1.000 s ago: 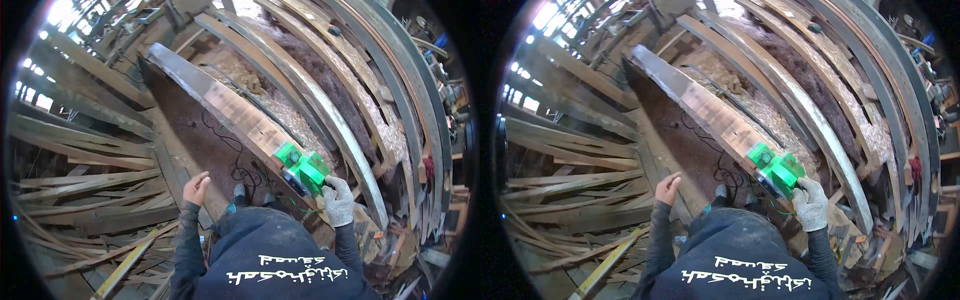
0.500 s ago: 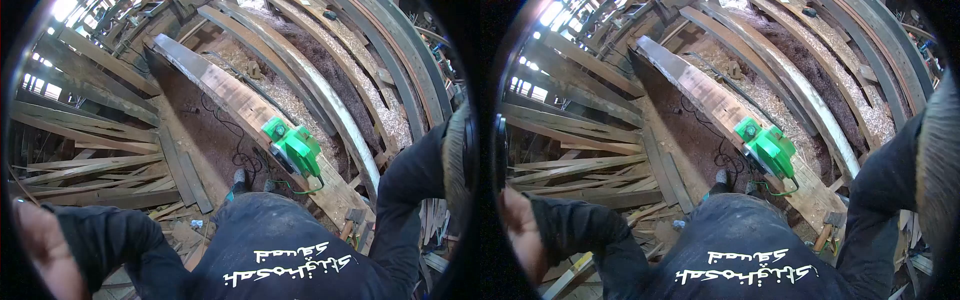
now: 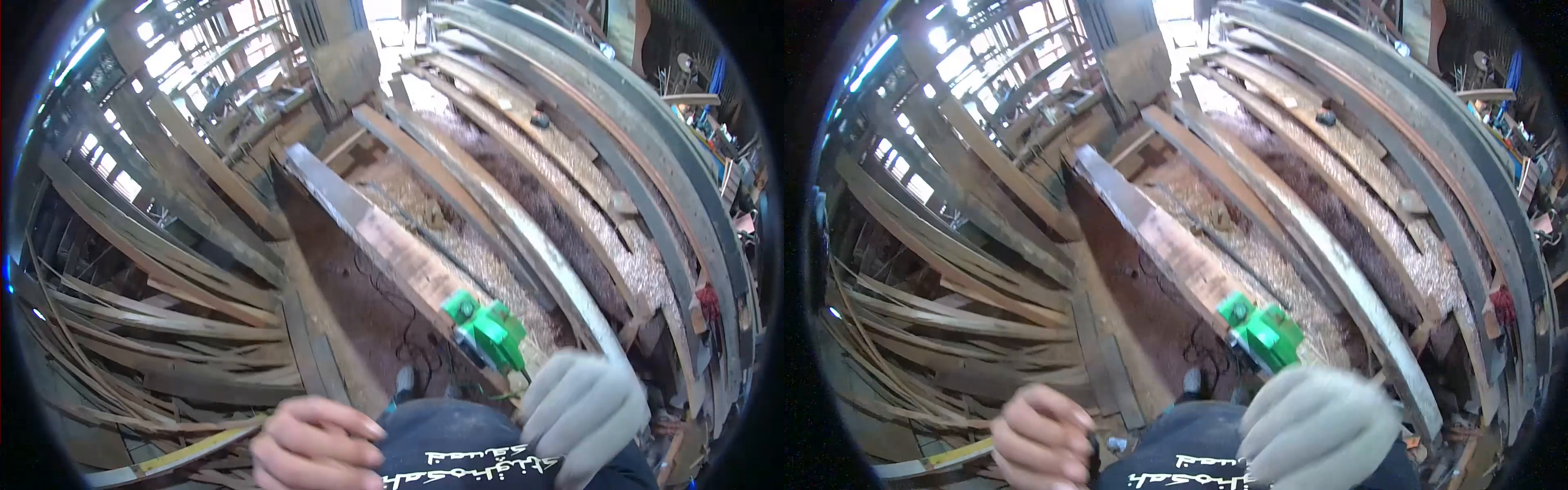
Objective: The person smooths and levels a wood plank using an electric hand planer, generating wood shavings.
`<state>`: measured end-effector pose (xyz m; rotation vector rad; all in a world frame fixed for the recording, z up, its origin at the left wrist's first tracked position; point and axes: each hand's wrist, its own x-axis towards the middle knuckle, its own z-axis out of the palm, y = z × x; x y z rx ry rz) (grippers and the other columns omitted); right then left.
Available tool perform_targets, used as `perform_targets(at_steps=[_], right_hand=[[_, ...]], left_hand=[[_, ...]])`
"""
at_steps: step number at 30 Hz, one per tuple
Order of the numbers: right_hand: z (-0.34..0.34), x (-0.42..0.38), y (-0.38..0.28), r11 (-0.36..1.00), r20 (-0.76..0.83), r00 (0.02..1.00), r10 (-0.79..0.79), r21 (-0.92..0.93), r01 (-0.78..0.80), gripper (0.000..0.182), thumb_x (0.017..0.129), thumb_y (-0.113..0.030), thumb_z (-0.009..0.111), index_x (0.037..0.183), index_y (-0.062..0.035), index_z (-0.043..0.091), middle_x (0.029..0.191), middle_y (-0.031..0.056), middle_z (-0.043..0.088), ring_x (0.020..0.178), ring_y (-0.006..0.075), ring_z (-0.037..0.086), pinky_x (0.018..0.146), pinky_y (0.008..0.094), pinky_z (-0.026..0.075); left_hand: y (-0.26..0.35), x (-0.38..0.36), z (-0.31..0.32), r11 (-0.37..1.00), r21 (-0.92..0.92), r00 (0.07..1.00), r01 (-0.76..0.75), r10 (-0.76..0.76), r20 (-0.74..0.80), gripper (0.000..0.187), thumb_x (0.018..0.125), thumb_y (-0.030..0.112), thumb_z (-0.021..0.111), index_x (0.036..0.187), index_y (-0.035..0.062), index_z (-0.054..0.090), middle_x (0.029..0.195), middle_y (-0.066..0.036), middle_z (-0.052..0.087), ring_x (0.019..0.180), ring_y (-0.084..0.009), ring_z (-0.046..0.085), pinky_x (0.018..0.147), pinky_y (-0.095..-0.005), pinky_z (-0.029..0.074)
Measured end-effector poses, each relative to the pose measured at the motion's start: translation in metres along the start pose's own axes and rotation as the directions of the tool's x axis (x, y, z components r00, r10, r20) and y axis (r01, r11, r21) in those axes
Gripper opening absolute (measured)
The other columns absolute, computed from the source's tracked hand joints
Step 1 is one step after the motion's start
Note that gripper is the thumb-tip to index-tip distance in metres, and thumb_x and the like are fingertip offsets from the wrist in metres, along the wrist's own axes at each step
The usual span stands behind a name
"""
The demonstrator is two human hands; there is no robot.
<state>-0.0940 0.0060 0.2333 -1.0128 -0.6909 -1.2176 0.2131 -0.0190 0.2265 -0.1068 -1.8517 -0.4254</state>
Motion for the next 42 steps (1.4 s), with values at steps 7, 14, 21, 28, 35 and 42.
perform_targets(at_steps=[7,14,21,28,35,42], right_hand=[[0.022,0.013,0.027,0.411,0.368,0.928,0.063,-0.857,0.311,0.020,0.098,-0.020,0.073,0.112,-0.0092,0.082,0.112,0.0147,0.076,0.098,0.0320,0.074,0.082,0.0490,0.060],[0.023,0.027,0.031,0.253,0.284,0.953,-0.102,-0.919,0.301,0.023,0.103,-0.020,0.067,0.115,-0.0068,0.081,0.115,0.0164,0.076,0.099,0.0355,0.075,0.085,0.0482,0.060],[0.020,0.031,0.053,-0.488,-0.034,0.954,-0.297,-0.854,-0.182,0.022,0.109,-0.017,0.062,0.088,-0.0162,0.069,0.085,0.0001,0.068,0.067,0.0177,0.065,0.059,0.0361,0.054],[0.090,-0.035,-0.016,0.702,-0.881,0.472,-0.031,-0.355,-0.617,0.064,0.094,-0.022,0.087,0.151,-0.0046,0.064,0.147,0.0207,0.068,0.130,0.0326,0.069,0.099,0.0446,0.070],[-0.008,0.029,-0.045,-0.155,-0.145,0.956,-0.256,-0.970,-0.189,0.027,0.106,-0.027,0.069,0.124,-0.0074,0.066,0.118,0.0098,0.068,0.104,0.0252,0.066,0.091,0.0438,0.060],[-0.015,0.059,-0.115,-0.239,-0.047,0.934,-0.355,-0.961,-0.139,0.029,0.104,-0.025,0.071,0.126,-0.0056,0.067,0.119,0.0111,0.069,0.106,0.0255,0.068,0.093,0.0434,0.060]], left_hand=[[0.008,0.017,0.026,0.968,-0.127,0.961,-0.218,0.190,-0.200,0.010,0.097,0.006,0.078,0.104,0.0120,0.081,0.103,-0.002,0.077,0.091,-0.0207,0.073,0.079,-0.0424,0.069],[-0.002,0.016,0.031,0.962,-0.015,0.934,-0.272,0.261,-0.243,0.008,0.096,0.007,0.078,0.103,0.0105,0.076,0.099,-0.002,0.072,0.090,-0.0190,0.071,0.075,-0.0413,0.070],[-0.011,0.011,0.040,0.883,0.468,0.920,0.028,0.161,-0.358,0.027,0.103,0.034,0.068,0.104,0.0085,0.060,0.093,-0.006,0.054,0.078,-0.0209,0.056,0.064,-0.0455,0.068],[-0.007,0.021,0.004,0.922,0.386,0.957,0.043,0.072,-0.280,0.027,0.120,0.034,0.048,0.139,0.0196,0.062,0.119,0.003,0.058,0.099,-0.0207,0.059,0.074,-0.0460,0.061],[-0.020,0.017,-0.034,0.938,0.341,0.927,-0.070,0.187,-0.326,0.043,0.120,0.041,0.047,0.154,0.0186,0.058,0.133,-0.003,0.066,0.108,-0.0257,0.065,0.082,-0.0471,0.062],[-0.013,0.109,-0.061,0.936,0.331,0.955,-0.124,0.203,-0.217,0.036,0.118,0.036,0.054,0.145,0.0192,0.069,0.135,-0.007,0.077,0.120,-0.0279,0.073,0.094,-0.0466,0.064]])
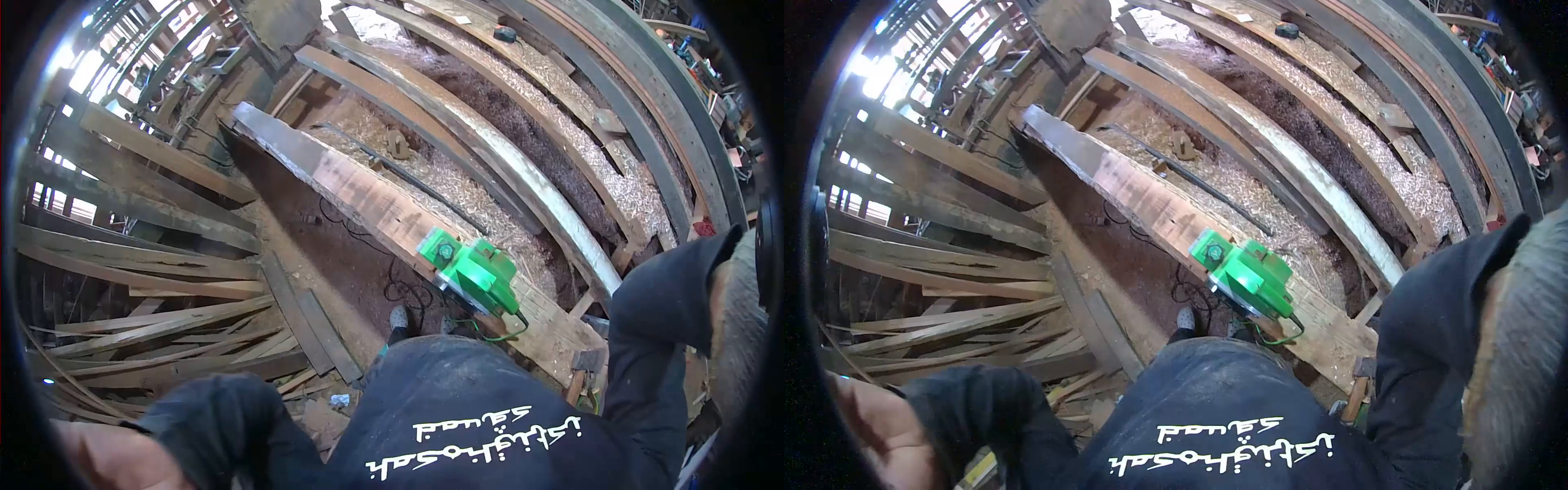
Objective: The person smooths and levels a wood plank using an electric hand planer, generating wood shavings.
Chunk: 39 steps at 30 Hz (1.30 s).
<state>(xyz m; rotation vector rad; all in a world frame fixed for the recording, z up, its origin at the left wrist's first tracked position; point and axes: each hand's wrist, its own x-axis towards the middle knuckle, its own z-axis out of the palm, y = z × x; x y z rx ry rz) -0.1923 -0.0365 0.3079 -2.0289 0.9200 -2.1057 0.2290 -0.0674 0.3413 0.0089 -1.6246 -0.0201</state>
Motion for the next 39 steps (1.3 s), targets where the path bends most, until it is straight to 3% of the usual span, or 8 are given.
perform_targets(at_steps=[11,18,21,25,28,31,37,39], right_hand=[[0.017,0.014,0.030,0.996,-0.006,0.996,0.090,-0.029,-0.090,0.033,0.102,-0.021,0.074,0.128,-0.0028,0.067,0.120,0.0132,0.070,0.108,0.0260,0.069,0.095,0.0428,0.060],[0.116,-0.101,0.053,0.900,0.251,0.875,0.414,0.031,-0.435,0.036,0.101,-0.019,0.076,0.130,-0.0010,0.068,0.121,0.0145,0.071,0.110,0.0264,0.070,0.097,0.0425,0.060],[0.106,-0.116,0.009,0.932,0.355,0.891,0.284,0.117,-0.344,0.037,0.100,-0.018,0.077,0.131,-0.0002,0.068,0.121,0.0151,0.071,0.110,0.0265,0.071,0.098,0.0423,0.060],[0.075,-0.084,-0.023,0.944,0.269,0.963,0.020,0.311,-0.106,0.038,0.099,-0.017,0.078,0.132,0.0008,0.068,0.122,0.0159,0.072,0.111,0.0267,0.071,0.099,0.0421,0.061],[0.071,-0.077,-0.039,0.942,0.259,0.965,-0.041,0.332,-0.049,0.040,0.099,-0.016,0.079,0.133,0.0016,0.068,0.122,0.0164,0.072,0.112,0.0268,0.072,0.099,0.0419,0.061],[0.070,-0.080,-0.042,0.944,0.238,0.970,-0.058,0.328,-0.023,0.041,0.098,-0.015,0.080,0.133,0.0024,0.068,0.122,0.0170,0.073,0.113,0.0270,0.072,0.100,0.0418,0.061],[0.067,-0.084,-0.035,0.967,0.202,0.978,-0.050,0.256,-0.003,0.044,0.097,-0.013,0.081,0.135,0.0039,0.069,0.123,0.0182,0.074,0.114,0.0273,0.073,0.101,0.0414,0.061],[0.071,-0.102,-0.016,0.988,0.191,0.978,0.082,0.113,-0.105,0.044,0.097,-0.012,0.082,0.135,0.0045,0.069,0.123,0.0185,0.074,0.114,0.0274,0.073,0.102,0.0413,0.061]], left_hand=[[-0.051,-0.023,-0.003,0.953,-0.144,0.964,0.266,-0.262,0.042,0.026,0.112,0.020,0.060,0.135,0.0095,0.068,0.128,-0.015,0.076,0.108,-0.0252,0.073,0.087,-0.0454,0.064],[-0.047,-0.139,0.055,0.681,-0.225,0.707,0.697,-0.705,0.056,0.021,0.109,0.009,0.064,0.128,0.0033,0.068,0.124,-0.020,0.075,0.100,-0.0235,0.073,0.082,-0.0446,0.064],[0.022,-0.134,0.036,0.514,-0.226,0.542,0.827,-0.837,0.077,0.021,0.108,0.002,0.062,0.126,0.0071,0.071,0.120,-0.012,0.074,0.109,-0.0213,0.070,0.087,-0.0447,0.064],[0.057,-0.106,-0.010,0.519,-0.370,0.596,0.771,-0.792,0.132,0.017,0.110,0.011,0.062,0.119,0.0195,0.074,0.121,0.000,0.071,0.102,-0.0232,0.072,0.073,-0.0414,0.069],[0.046,-0.076,-0.034,0.483,-0.446,0.655,0.754,-0.611,0.445,0.028,0.111,0.023,0.064,0.138,0.0206,0.074,0.137,0.000,0.075,0.108,-0.0257,0.077,0.085,-0.0399,0.066],[0.052,-0.103,0.019,0.802,-0.448,0.885,0.395,-0.463,-0.049,0.039,0.101,0.004,0.076,0.138,0.0171,0.078,0.138,0.003,0.077,0.102,-0.0205,0.080,0.084,-0.0307,0.069],[0.057,-0.089,-0.010,0.605,-0.508,0.776,0.613,-0.581,0.245,0.043,0.100,-0.001,0.077,0.139,0.0174,0.078,0.153,0.007,0.067,0.104,-0.0173,0.078,0.084,-0.0255,0.070],[0.048,-0.134,0.001,0.773,-0.477,0.839,0.417,-0.530,-0.126,0.029,0.108,0.010,0.066,0.135,0.0167,0.073,0.143,-0.003,0.068,0.104,-0.0234,0.076,0.073,-0.0325,0.070]])
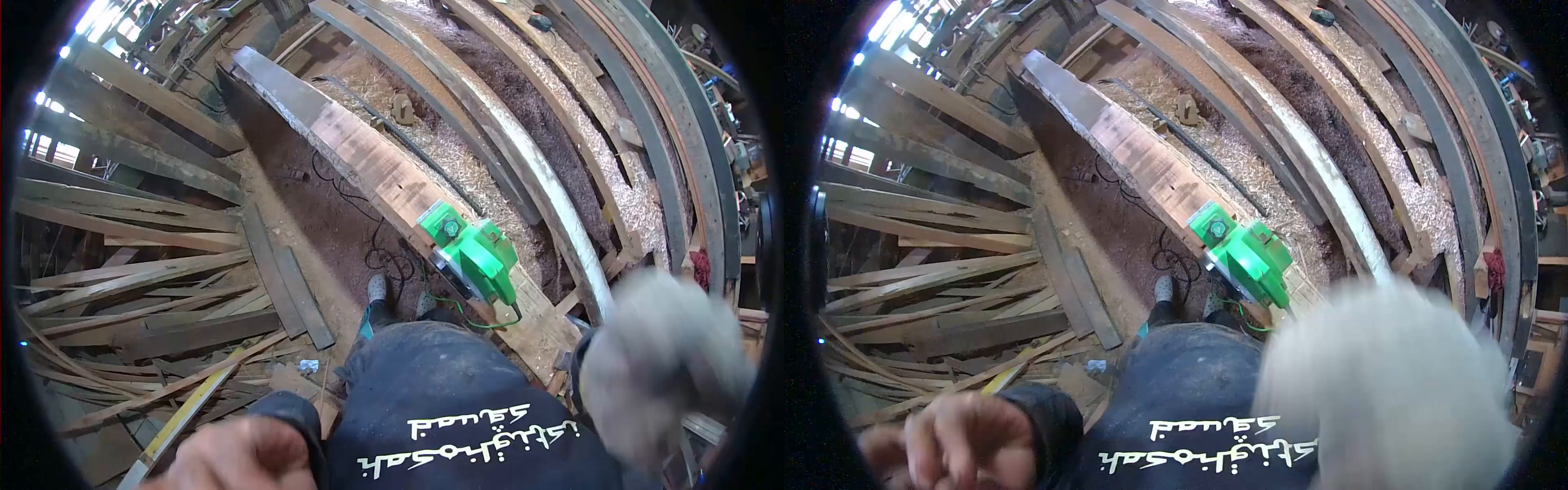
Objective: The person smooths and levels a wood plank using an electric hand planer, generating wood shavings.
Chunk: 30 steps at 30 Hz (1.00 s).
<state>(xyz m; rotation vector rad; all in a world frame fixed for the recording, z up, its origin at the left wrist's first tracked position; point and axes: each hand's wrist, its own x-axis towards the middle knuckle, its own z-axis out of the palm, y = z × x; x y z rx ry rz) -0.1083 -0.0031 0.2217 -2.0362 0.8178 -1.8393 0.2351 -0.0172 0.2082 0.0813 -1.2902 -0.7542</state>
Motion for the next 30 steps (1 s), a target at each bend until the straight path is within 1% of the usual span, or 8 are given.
perform_targets(at_steps=[2,4,5,8,10,15,19,30], right_hand=[[0.013,-0.026,0.036,0.943,-0.021,0.962,0.274,-0.190,-0.273,0.045,0.096,-0.012,0.083,0.136,0.0050,0.069,0.124,0.0189,0.074,0.115,0.0275,0.074,0.102,0.0412,0.061],[0.020,-0.063,0.077,0.744,0.015,0.801,0.598,-0.382,-0.548,0.046,0.097,-0.014,0.083,0.136,0.0047,0.068,0.122,0.0175,0.075,0.116,0.0279,0.073,0.103,0.0423,0.060],[0.020,-0.090,0.098,0.672,0.032,0.745,0.666,-0.458,-0.582,0.047,0.094,-0.013,0.085,0.135,0.0026,0.069,0.120,0.0164,0.075,0.113,0.0279,0.074,0.101,0.0410,0.060],[0.015,-0.169,0.132,0.399,0.043,0.473,0.880,-0.608,-0.687,0.058,0.088,-0.023,0.089,0.137,-0.0006,0.069,0.124,0.0216,0.076,0.116,0.0343,0.076,0.101,0.0423,0.059],[0.023,-0.187,0.137,0.354,0.000,0.432,0.902,-0.576,-0.737,0.055,0.095,-0.029,0.083,0.139,0.0003,0.068,0.122,0.0244,0.077,0.113,0.0345,0.077,0.098,0.0431,0.060],[0.022,-0.203,0.156,0.264,-0.030,0.298,0.954,-0.391,-0.882,0.046,0.102,-0.031,0.077,0.134,0.0015,0.070,0.104,0.0226,0.079,0.094,0.0290,0.078,0.087,0.0402,0.060],[0.013,-0.183,0.140,0.054,-0.070,0.091,0.993,-0.411,-0.910,0.033,0.104,-0.029,0.075,0.113,0.0026,0.076,0.081,0.0076,0.073,0.074,0.0156,0.066,0.070,0.0373,0.055],[-0.047,-0.231,0.115,0.078,-0.131,0.265,0.955,-0.752,-0.655,0.045,0.095,-0.041,0.078,0.103,0.0027,0.080,0.091,0.0307,0.075,0.087,0.0460,0.076,0.078,0.0517,0.058]], left_hand=[[-0.031,-0.043,-0.009,0.913,0.404,0.981,0.056,0.026,-0.195,0.030,0.112,0.016,0.061,0.141,0.0124,0.065,0.141,-0.014,0.067,0.102,-0.0276,0.076,0.066,-0.0328,0.070],[-0.071,-0.044,0.007,0.851,0.365,0.906,0.377,-0.258,-0.335,0.039,0.114,0.015,0.058,0.145,-0.0084,0.053,0.126,-0.032,0.073,0.094,-0.0380,0.082,0.079,-0.0429,0.072],[-0.093,-0.068,-0.010,0.865,0.226,0.872,0.447,-0.365,-0.327,0.049,0.114,0.013,0.059,0.157,-0.0076,0.047,0.144,-0.035,0.063,0.103,-0.0415,0.081,0.088,-0.0449,0.070],[-0.141,-0.146,-0.025,0.565,0.059,0.501,0.823,-0.673,-0.544,0.047,0.112,0.006,0.060,0.157,-0.0046,0.052,0.137,-0.021,0.070,0.112,-0.0312,0.077,0.094,-0.0415,0.068],[-0.162,-0.218,-0.038,0.395,-0.015,0.328,0.919,-0.782,-0.530,0.044,0.112,0.004,0.061,0.154,-0.0058,0.055,0.137,-0.020,0.069,0.114,-0.0291,0.076,0.097,-0.0404,0.067],[-0.180,-0.336,-0.027,0.167,-0.050,0.133,0.985,-0.906,-0.401,0.039,0.111,0.007,0.065,0.148,-0.0021,0.065,0.130,-0.014,0.077,0.113,-0.0198,0.076,0.095,-0.0336,0.063],[-0.178,-0.331,-0.029,0.143,0.024,0.142,0.989,-0.914,-0.381,0.038,0.109,0.006,0.065,0.147,-0.0008,0.068,0.133,-0.016,0.078,0.116,-0.0204,0.077,0.098,-0.0346,0.063],[-0.184,-0.325,-0.114,0.192,0.086,0.207,0.978,-0.806,-0.555,0.038,0.113,0.008,0.063,0.148,-0.0048,0.063,0.134,-0.017,0.075,0.111,-0.0221,0.077,0.097,-0.0349,0.064]])
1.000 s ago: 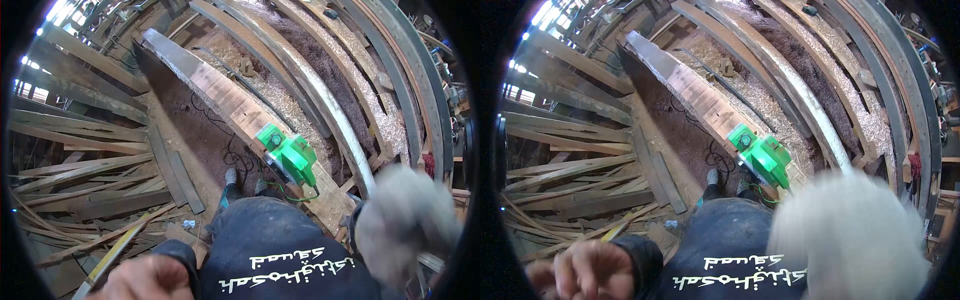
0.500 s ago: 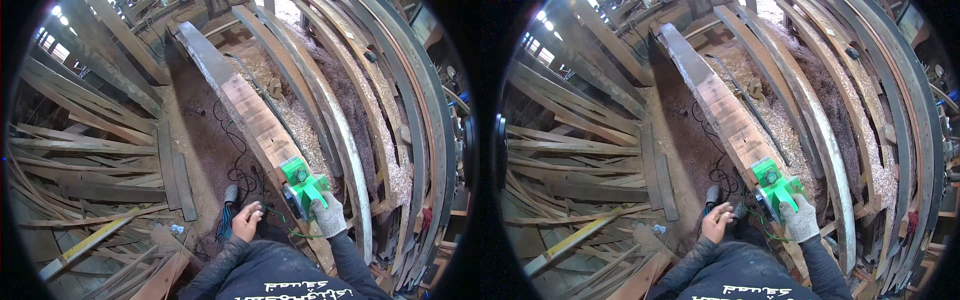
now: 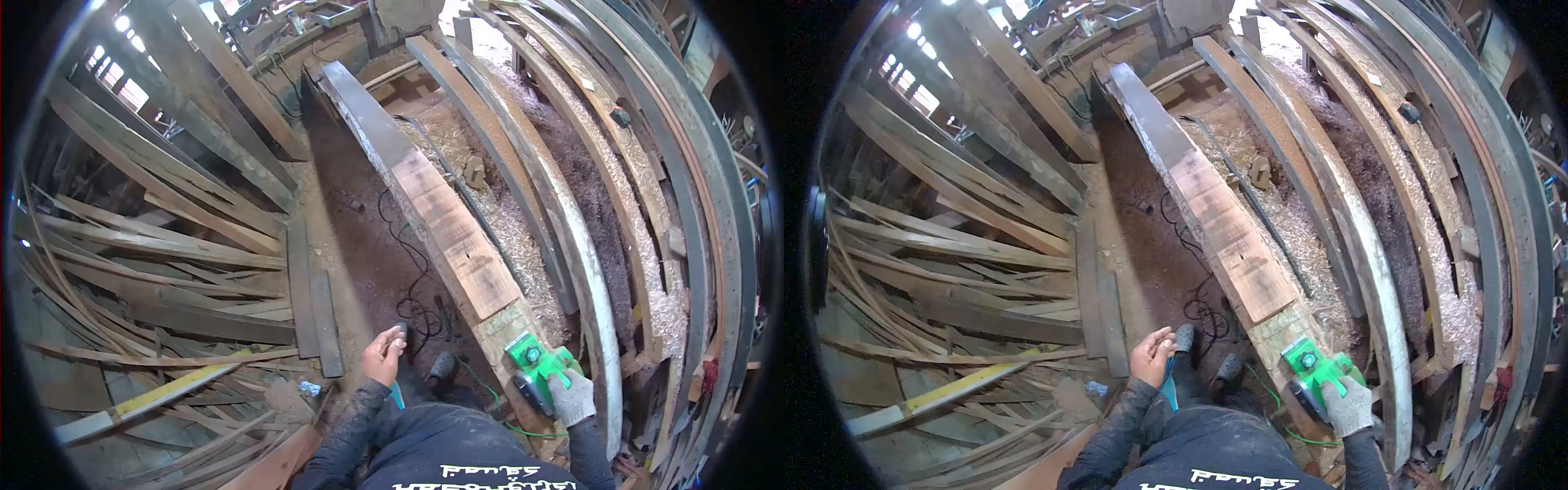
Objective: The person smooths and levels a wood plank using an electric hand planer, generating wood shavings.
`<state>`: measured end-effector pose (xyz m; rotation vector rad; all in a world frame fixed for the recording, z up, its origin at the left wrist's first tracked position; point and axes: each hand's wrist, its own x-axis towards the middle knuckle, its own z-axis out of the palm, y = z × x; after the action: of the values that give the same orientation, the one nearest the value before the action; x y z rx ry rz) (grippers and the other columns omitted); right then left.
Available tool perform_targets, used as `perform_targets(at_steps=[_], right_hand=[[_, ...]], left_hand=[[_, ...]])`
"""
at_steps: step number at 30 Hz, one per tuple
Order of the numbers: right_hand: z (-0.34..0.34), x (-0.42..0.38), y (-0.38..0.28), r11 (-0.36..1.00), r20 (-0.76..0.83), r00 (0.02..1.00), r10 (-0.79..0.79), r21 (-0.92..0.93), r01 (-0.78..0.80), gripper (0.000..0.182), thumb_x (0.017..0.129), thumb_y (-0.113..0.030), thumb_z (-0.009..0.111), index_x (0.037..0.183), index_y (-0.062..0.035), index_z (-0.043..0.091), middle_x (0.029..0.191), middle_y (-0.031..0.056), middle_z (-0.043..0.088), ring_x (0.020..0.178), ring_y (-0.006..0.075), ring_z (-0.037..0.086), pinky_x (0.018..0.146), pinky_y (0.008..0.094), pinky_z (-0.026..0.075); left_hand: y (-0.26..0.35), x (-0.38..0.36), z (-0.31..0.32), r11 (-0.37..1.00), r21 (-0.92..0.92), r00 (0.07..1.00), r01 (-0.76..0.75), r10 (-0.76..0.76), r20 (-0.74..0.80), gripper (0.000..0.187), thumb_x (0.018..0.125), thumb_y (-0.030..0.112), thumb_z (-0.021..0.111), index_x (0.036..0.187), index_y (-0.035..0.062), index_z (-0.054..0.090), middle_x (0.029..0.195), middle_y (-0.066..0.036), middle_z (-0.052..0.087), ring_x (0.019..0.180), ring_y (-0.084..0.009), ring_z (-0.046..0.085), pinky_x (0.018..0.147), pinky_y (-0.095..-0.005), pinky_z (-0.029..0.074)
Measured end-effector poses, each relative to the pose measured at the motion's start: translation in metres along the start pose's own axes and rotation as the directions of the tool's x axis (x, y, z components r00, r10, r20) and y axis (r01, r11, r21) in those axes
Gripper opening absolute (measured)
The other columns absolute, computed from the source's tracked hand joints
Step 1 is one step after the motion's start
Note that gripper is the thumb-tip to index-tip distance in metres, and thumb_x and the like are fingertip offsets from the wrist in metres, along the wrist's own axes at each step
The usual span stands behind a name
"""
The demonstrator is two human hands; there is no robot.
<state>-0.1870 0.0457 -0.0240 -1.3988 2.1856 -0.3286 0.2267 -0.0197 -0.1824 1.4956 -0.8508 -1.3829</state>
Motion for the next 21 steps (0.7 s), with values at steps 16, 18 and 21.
perform_targets(at_steps=[16,18,21], right_hand=[[0.107,0.063,-0.148,0.999,-0.381,0.925,0.008,-0.032,-0.021,0.064,0.089,-0.020,0.083,0.146,0.0015,0.062,0.145,0.0261,0.067,0.134,0.0442,0.063,0.113,0.0513,0.050],[0.137,0.079,-0.166,0.971,-0.387,0.892,0.233,0.142,-0.193,0.075,0.093,-0.026,0.081,0.155,0.0069,0.054,0.151,0.0305,0.063,0.142,0.0444,0.060,0.119,0.0475,0.046],[0.190,0.117,-0.128,0.834,-0.291,0.869,0.400,0.509,-0.214,0.075,0.098,-0.034,0.080,0.151,0.0124,0.055,0.146,0.0292,0.067,0.136,0.0381,0.064,0.117,0.0426,0.047]], left_hand=[[0.086,0.154,-0.058,0.904,0.348,0.896,-0.247,0.076,0.437,0.038,0.105,0.013,0.072,0.142,0.0022,0.072,0.130,-0.017,0.076,0.111,-0.0230,0.078,0.098,-0.0365,0.063],[0.093,0.196,-0.099,0.899,0.370,0.917,-0.236,0.080,0.391,0.038,0.104,0.013,0.073,0.141,0.0024,0.072,0.128,-0.016,0.078,0.109,-0.0217,0.079,0.095,-0.0358,0.063],[0.129,0.250,-0.161,0.890,0.395,0.944,-0.227,0.102,0.313,0.039,0.104,0.014,0.073,0.140,0.0020,0.072,0.127,-0.015,0.080,0.110,-0.0222,0.079,0.094,-0.0357,0.063]])
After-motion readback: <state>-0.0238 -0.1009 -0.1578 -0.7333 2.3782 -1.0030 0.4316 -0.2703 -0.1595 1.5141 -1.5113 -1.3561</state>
